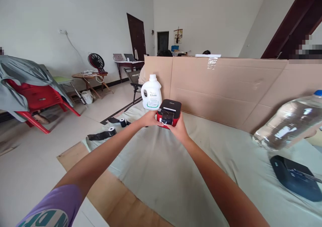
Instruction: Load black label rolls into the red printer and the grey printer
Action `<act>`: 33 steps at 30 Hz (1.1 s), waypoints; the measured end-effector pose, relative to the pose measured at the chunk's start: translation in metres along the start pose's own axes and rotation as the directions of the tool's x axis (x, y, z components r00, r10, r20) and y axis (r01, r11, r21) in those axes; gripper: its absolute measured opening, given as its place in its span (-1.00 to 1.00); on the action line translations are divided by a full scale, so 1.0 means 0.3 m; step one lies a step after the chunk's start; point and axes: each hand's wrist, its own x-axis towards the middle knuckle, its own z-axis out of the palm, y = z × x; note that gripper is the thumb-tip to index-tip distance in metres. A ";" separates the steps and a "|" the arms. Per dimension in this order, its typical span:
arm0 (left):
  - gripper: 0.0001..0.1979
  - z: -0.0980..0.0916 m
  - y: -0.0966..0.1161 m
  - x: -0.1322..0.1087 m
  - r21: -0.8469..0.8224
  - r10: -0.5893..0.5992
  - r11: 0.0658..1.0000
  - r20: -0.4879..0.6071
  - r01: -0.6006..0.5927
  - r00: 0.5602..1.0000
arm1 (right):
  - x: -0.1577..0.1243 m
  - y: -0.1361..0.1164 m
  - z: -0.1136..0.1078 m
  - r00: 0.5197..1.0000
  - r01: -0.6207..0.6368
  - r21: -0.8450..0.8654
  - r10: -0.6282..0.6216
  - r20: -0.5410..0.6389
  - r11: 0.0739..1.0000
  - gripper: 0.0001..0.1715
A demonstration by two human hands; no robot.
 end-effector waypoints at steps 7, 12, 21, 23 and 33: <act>-0.24 -0.226 -0.247 0.022 0.139 -0.228 0.965 0.011 0.224 0.974 | 0.173 0.196 0.317 1.000 -0.020 0.076 0.019 0.011 0.997 0.17; -0.40 -0.238 -0.314 -0.016 0.049 -0.270 0.961 -0.023 0.271 0.962 | 0.199 0.238 0.377 0.997 -0.078 -0.002 0.078 0.022 0.997 0.19; -0.31 -0.185 -0.317 -0.025 -0.234 -0.253 0.945 -0.069 0.231 0.965 | 0.202 0.200 0.348 0.999 0.047 -0.171 -0.042 0.032 0.984 0.20; -0.30 -0.178 -0.328 -0.026 -0.247 -0.245 0.944 -0.088 0.217 0.966 | 0.201 0.202 0.353 0.998 0.052 -0.175 -0.048 0.029 0.983 0.21; -0.33 -0.219 -0.399 -0.078 -0.032 -0.234 0.972 -0.060 0.232 0.970 | 0.135 0.283 0.426 0.997 -0.004 -0.143 0.015 0.080 0.990 0.04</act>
